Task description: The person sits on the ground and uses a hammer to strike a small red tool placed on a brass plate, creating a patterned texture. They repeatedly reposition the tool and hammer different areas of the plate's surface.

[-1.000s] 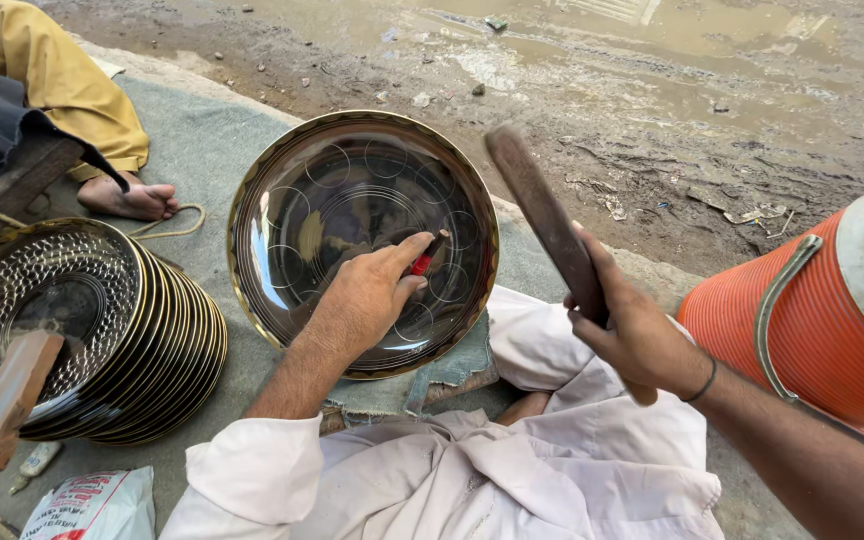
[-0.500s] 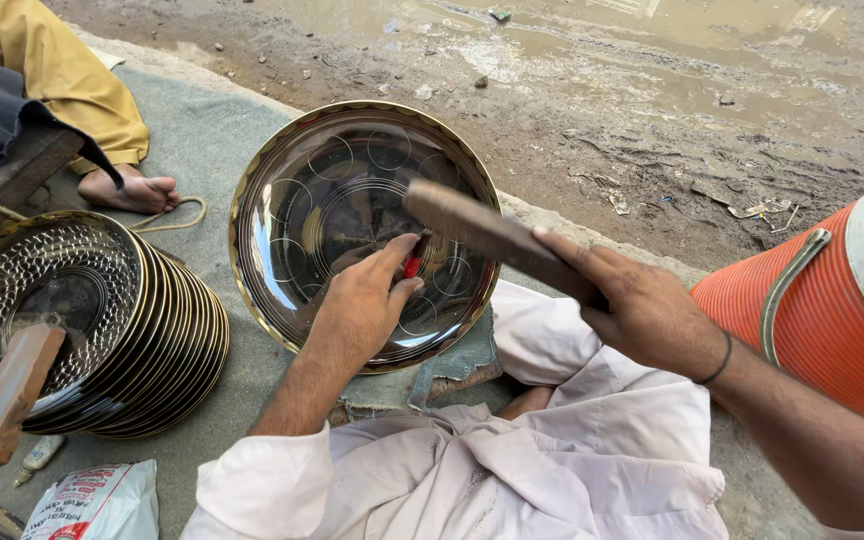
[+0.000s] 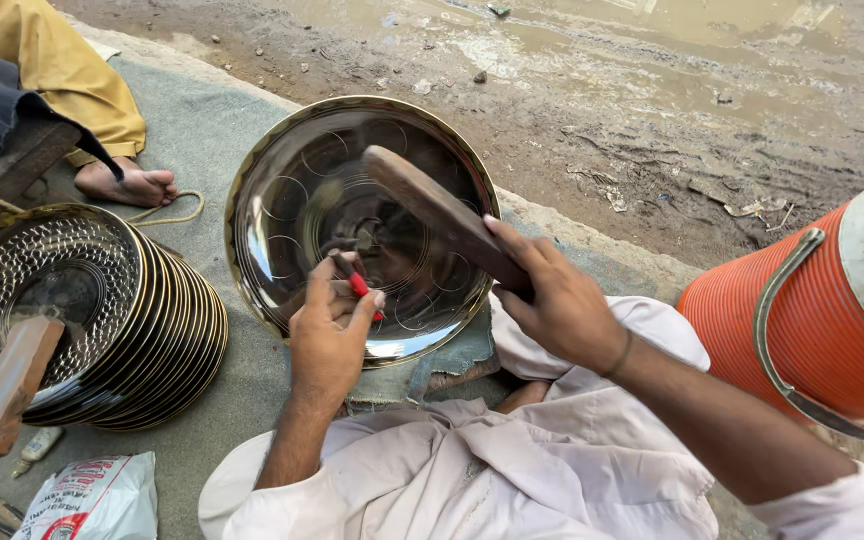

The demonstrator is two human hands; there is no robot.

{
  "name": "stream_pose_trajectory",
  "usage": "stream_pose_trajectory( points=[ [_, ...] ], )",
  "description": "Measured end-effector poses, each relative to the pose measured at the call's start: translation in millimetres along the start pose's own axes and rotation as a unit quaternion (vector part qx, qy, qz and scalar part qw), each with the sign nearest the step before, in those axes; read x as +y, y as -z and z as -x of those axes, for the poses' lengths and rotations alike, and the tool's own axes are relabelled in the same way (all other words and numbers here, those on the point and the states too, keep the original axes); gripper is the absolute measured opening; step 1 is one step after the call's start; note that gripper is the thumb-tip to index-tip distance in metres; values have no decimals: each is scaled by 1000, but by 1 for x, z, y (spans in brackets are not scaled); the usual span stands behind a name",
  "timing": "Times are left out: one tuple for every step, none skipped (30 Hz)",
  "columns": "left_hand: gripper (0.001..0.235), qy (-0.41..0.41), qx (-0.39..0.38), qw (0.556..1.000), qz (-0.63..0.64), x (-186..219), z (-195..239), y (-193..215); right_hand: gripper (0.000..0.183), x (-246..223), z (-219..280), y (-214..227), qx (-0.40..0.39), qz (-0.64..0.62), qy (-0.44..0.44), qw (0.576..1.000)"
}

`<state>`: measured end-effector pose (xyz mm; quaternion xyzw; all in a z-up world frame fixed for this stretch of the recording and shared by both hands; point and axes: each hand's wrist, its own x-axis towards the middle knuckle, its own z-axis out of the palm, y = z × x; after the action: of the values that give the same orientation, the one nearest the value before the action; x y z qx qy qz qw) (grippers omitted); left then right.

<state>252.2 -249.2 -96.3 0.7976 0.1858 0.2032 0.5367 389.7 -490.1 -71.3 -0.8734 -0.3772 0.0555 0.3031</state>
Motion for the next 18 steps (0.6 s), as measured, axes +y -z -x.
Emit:
stream_pose_trajectory(
  points=[
    [59,12,-13,1000,-1,2,1,1,88,-1,5,6,-8,6,10,1000],
    [56,17,-27,999,-11,4,1,0,92,0,3,14,-61,46,4,997],
    [54,19,-43,999,-21,7,-3,-2,96,3,0,23,-110,86,-4,990],
    [52,21,-59,998,-31,11,-6,-3,101,3,-2,28,-159,126,-12,979],
    [53,25,-67,996,-54,15,-7,-4,103,2,-4,33,-134,100,20,986],
    [55,29,-75,994,-78,19,-9,-5,105,0,-6,38,-108,75,51,990],
    [57,35,-80,991,-102,22,-10,-5,108,-3,-9,42,-83,49,85,992],
    [57,42,-83,989,-116,25,-11,-5,104,-6,-14,46,-126,112,50,984],
    [57,50,-88,986,-130,26,-11,-5,101,-9,-18,48,-167,173,13,971],
    [56,58,-94,983,-145,27,-12,-5,98,-13,-23,51,-207,232,-25,950],
    [56,40,-93,983,-153,28,-13,-6,99,-16,-29,54,-199,215,-10,956],
    [56,23,-91,983,-161,29,-12,-7,99,-20,-35,56,-190,198,6,962],
    [56,6,-89,982,-168,30,-11,-7,99,-23,-41,59,-182,182,22,966],
    [57,14,-89,980,-175,30,-11,-8,98,-24,-49,62,-190,193,17,963],
    [58,21,-89,979,-183,30,-10,-8,97,-24,-57,65,-197,204,11,959],
    [58,29,-88,977,-190,30,-10,-9,96,-25,-61,67,-204,215,6,955],
    [58,37,-92,976,-195,30,-11,-10,100,-24,-64,68,-170,125,70,975],
    [58,44,-95,974,-200,30,-12,-11,103,-23,-68,69,-132,33,132,982]
  ],
)
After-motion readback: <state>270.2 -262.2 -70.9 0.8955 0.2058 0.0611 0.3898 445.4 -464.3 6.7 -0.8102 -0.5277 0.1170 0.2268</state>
